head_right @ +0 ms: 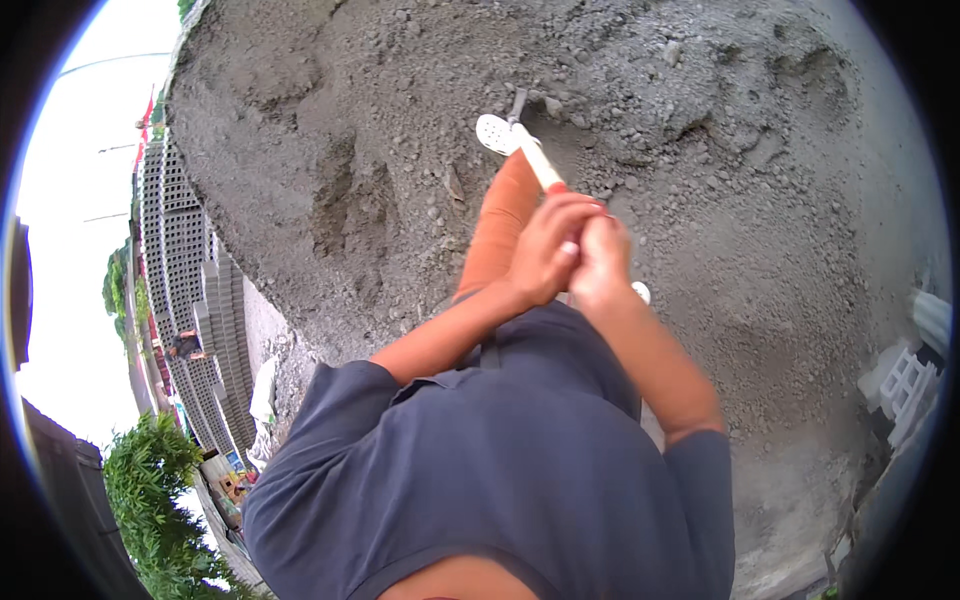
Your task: The person shovels sand and gravel from a large pile using a shovel, scooping and moving the aggregate repeatedly.
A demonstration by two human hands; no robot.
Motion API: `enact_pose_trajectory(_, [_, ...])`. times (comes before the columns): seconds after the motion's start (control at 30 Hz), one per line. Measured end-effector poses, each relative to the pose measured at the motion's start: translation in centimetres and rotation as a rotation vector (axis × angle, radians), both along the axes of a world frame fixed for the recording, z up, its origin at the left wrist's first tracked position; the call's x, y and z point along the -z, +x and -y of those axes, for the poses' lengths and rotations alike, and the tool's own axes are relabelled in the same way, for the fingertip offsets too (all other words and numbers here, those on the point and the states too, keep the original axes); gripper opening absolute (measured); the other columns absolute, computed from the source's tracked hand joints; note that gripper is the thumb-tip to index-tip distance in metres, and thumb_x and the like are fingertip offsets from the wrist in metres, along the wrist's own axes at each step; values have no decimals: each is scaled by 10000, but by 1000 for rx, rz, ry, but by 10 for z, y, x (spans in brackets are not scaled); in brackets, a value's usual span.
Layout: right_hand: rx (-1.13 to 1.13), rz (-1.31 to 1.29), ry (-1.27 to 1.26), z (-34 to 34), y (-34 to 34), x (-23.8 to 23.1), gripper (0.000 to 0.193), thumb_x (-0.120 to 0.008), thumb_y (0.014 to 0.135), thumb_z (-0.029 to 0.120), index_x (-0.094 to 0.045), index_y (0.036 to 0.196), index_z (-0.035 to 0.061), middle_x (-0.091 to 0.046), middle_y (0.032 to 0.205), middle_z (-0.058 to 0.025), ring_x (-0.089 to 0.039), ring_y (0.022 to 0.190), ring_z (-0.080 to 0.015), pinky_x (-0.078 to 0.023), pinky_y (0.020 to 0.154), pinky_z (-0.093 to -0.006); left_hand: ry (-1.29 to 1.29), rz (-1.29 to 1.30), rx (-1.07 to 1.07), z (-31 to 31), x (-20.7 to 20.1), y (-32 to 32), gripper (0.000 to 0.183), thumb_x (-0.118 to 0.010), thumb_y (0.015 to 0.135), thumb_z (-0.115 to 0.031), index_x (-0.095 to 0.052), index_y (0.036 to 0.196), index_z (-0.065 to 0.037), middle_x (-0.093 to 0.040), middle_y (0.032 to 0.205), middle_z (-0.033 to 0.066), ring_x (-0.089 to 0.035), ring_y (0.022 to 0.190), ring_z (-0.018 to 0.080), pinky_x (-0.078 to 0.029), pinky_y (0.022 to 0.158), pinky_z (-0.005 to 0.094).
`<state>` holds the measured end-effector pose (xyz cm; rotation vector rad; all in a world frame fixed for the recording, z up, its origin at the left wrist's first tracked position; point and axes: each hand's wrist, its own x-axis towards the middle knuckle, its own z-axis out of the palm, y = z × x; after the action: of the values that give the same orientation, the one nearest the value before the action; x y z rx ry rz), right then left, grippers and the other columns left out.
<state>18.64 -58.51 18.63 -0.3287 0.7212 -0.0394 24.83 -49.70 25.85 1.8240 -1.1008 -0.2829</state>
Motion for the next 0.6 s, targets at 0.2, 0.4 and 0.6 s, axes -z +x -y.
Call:
enact_pose_trajectory(0.2, [-14, -231, -124, 66, -27, 20, 99, -644, 756, 134, -560, 766, 82, -535, 669, -8, -517, 581, -111, -419, 516, -252, -37, -104, -68, 18, 13, -26, 272, -453, 822, -241, -555, 970, -36, -481, 1090, 147, -495, 1016, 317, -397, 881, 398])
enact_pose_trajectory(0.4, [67, -201, -421, 58, -56, 52, 129, -649, 768, 114, -537, 803, 60, -514, 648, -15, -512, 548, -118, -448, 518, -274, 460, -44, 33, -25, 48, -61, 265, -552, 782, -193, -537, 1020, -78, -453, 1146, 126, -537, 941, 312, -452, 803, 394])
enact_pose_trajectory(0.6, [4, -241, -450, 94, -80, 101, 139, -643, 781, 134, -527, 818, 68, -513, 646, -13, -509, 543, -121, -449, 531, -279, 585, 19, -55, -73, 91, -32, 223, -571, 775, -213, -589, 936, -60, -538, 1015, 104, -585, 786, 256, -484, 705, 357])
